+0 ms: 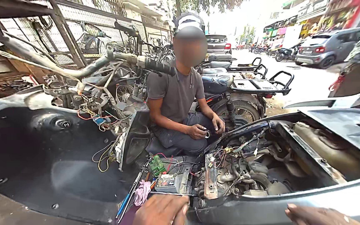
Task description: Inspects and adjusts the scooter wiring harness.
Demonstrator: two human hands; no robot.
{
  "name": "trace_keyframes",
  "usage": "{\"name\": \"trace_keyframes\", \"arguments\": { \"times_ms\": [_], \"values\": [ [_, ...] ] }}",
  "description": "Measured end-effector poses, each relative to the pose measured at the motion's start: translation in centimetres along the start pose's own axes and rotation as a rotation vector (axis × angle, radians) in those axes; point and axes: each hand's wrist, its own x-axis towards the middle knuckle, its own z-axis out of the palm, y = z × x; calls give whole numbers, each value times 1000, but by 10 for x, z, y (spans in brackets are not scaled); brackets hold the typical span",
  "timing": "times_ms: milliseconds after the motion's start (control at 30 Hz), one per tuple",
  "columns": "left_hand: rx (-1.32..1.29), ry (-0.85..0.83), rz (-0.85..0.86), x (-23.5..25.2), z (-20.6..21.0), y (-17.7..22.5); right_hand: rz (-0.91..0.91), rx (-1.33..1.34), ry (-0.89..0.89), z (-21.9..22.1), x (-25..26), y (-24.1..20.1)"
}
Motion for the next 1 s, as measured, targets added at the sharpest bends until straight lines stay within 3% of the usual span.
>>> {"name": "trace_keyframes", "arguments": {
  "times_ms": [100,233,333,433,533,667,767,1000],
  "values": [
    [-202,-73,-320,62,43,-23,-40,-181,-140,-3,62,20],
    [-708,-277,-701,129,117,-74,-219,-449,-340,36,137,65],
    [-1029,-358,-952,152,164,-97,-279,-589,-659,72,182,99],
    [-1134,-347,-1094,151,196,-106,-253,-627,-911,105,204,131],
    [-1153,-397,-1105,152,211,-102,-198,-546,-912,128,197,161],
    [-1099,-576,-982,153,230,-97,-26,-365,-822,146,165,177],
    [-1112,-629,-903,153,247,-95,54,-295,-907,155,161,179],
    [-1361,-507,-854,154,236,-101,-22,-357,-847,159,155,185]
  ]
}}
